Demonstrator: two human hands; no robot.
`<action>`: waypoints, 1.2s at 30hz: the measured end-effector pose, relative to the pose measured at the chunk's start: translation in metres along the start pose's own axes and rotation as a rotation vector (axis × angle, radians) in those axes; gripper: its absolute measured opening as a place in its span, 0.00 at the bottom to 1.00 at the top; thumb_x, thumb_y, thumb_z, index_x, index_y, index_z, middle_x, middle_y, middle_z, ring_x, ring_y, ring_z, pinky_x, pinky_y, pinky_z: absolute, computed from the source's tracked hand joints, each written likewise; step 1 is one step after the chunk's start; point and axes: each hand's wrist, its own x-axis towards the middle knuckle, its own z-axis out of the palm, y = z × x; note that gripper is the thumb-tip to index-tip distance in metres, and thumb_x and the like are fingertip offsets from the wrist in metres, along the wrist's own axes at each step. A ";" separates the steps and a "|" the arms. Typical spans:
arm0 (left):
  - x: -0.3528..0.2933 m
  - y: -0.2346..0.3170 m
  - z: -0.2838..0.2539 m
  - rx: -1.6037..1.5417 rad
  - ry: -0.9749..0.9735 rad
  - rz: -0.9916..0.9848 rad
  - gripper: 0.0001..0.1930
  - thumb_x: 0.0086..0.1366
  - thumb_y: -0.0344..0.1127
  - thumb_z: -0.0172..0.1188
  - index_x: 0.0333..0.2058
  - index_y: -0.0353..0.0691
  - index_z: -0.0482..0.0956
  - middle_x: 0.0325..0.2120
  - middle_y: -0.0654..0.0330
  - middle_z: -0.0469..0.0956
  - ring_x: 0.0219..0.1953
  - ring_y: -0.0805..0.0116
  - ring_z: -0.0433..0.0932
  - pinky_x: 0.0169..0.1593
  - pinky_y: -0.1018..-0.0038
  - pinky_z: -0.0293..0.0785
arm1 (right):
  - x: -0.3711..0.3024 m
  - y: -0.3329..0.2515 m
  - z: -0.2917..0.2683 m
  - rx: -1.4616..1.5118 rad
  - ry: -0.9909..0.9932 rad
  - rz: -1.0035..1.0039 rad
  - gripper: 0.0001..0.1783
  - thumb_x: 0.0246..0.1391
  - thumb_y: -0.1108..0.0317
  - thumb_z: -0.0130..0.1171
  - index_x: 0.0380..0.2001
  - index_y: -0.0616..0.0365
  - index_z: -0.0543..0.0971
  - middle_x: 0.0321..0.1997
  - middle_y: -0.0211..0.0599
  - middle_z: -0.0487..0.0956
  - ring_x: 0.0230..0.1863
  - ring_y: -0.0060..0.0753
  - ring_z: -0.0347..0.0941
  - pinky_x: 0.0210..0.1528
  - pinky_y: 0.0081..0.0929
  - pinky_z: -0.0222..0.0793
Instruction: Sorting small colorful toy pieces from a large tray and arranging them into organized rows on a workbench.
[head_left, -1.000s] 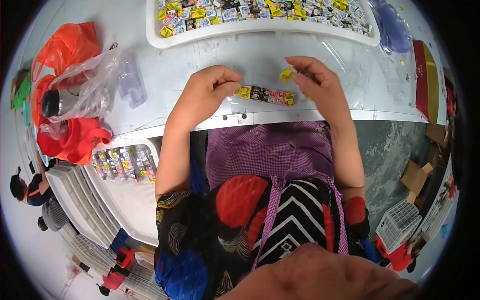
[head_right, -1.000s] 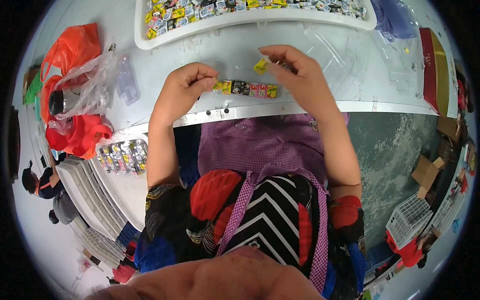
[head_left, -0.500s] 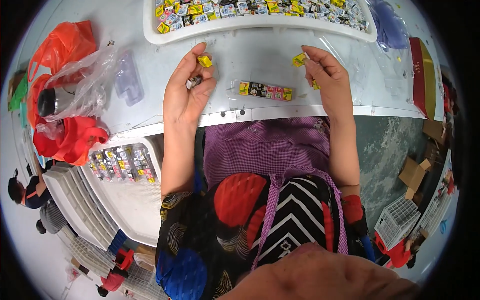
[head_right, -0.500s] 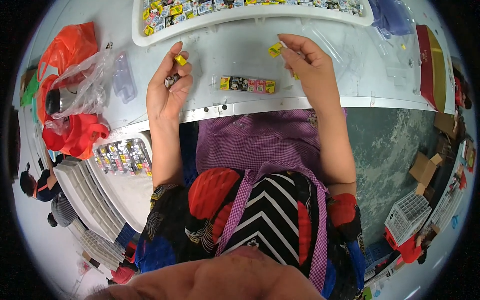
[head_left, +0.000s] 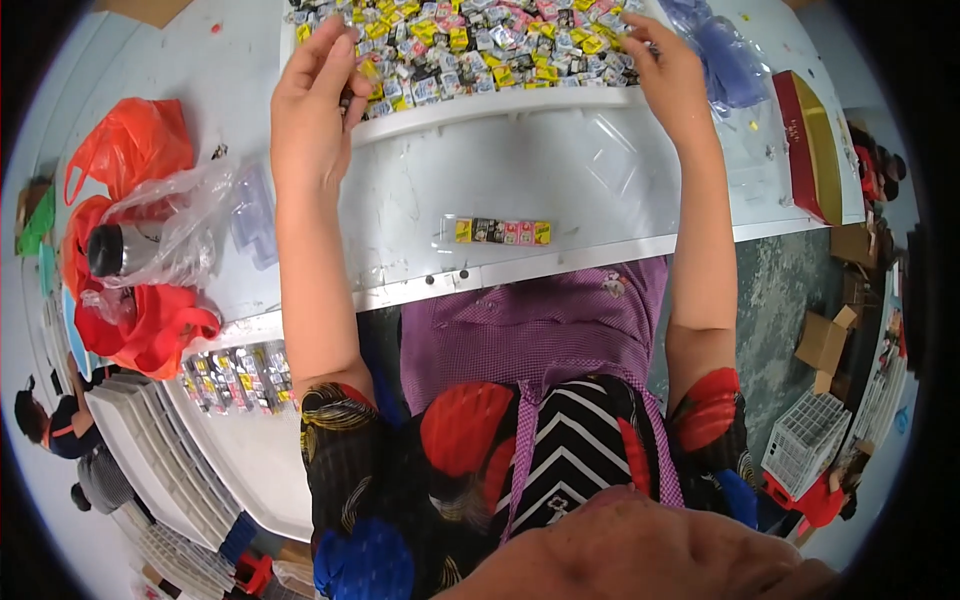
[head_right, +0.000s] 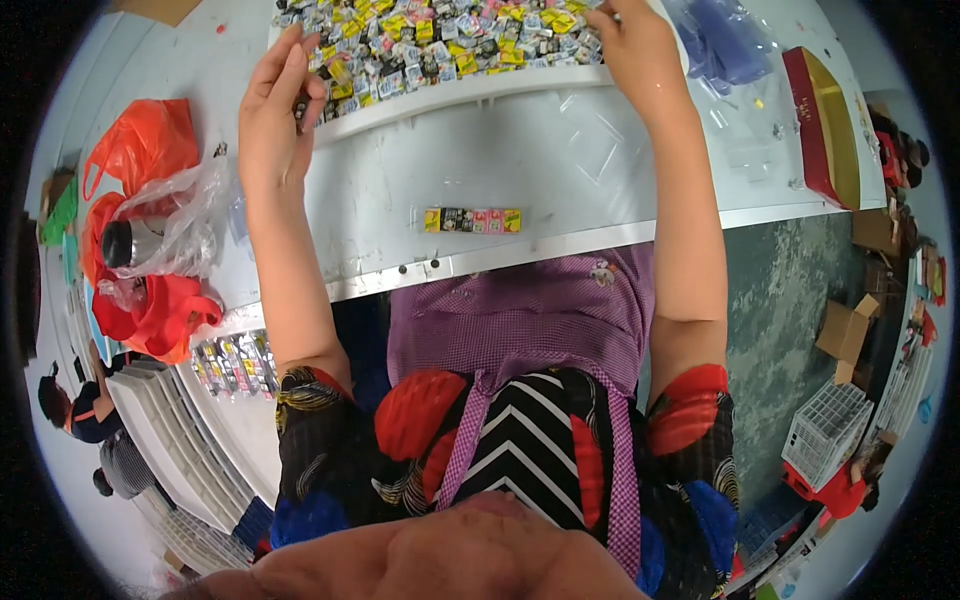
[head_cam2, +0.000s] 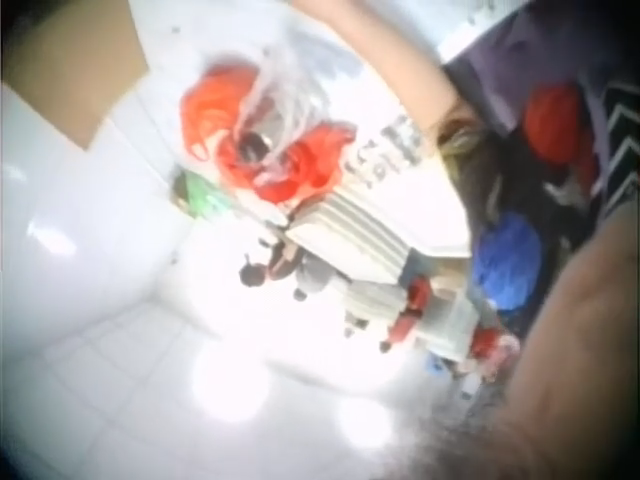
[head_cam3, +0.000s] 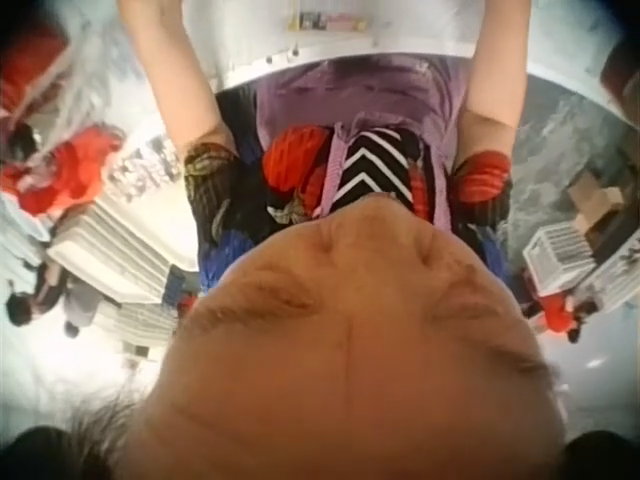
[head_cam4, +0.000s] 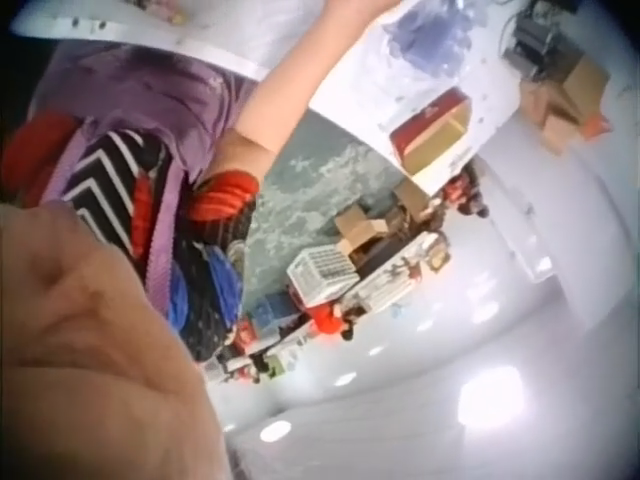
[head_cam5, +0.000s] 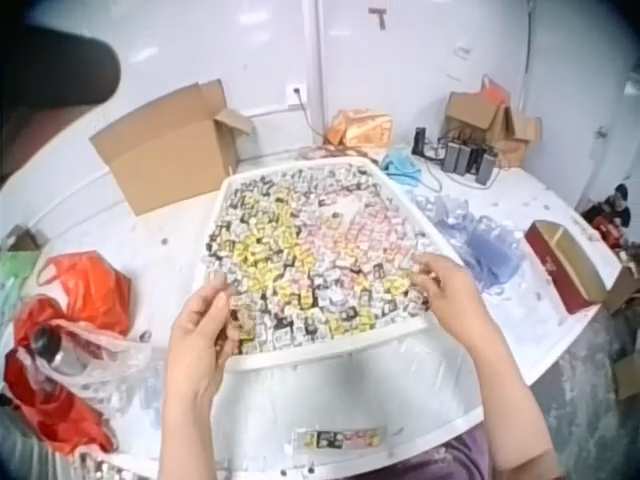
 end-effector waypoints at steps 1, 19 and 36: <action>0.002 -0.002 0.003 -0.193 -0.052 -0.072 0.19 0.67 0.34 0.54 0.54 0.33 0.69 0.39 0.60 0.75 0.26 0.82 0.68 0.23 0.85 0.59 | 0.005 0.008 0.001 -0.084 -0.116 -0.099 0.16 0.55 0.69 0.58 0.46 0.61 0.77 0.36 0.40 0.80 0.34 0.30 0.74 0.39 0.23 0.68; 0.063 -0.079 0.152 0.837 -0.529 0.520 0.09 0.57 0.31 0.54 0.35 0.35 0.76 0.33 0.42 0.77 0.38 0.43 0.77 0.43 0.55 0.72 | 0.006 0.058 0.007 0.083 -0.329 0.148 0.11 0.58 0.65 0.57 0.40 0.61 0.77 0.27 0.29 0.76 0.31 0.22 0.69 0.36 0.24 0.65; -0.016 0.002 0.070 0.563 -0.601 0.063 0.12 0.56 0.34 0.57 0.38 0.37 0.79 0.30 0.54 0.77 0.31 0.63 0.73 0.37 0.68 0.71 | 0.001 0.076 0.019 -0.031 -0.023 0.100 0.09 0.56 0.69 0.57 0.34 0.66 0.78 0.23 0.27 0.75 0.25 0.17 0.67 0.29 0.17 0.64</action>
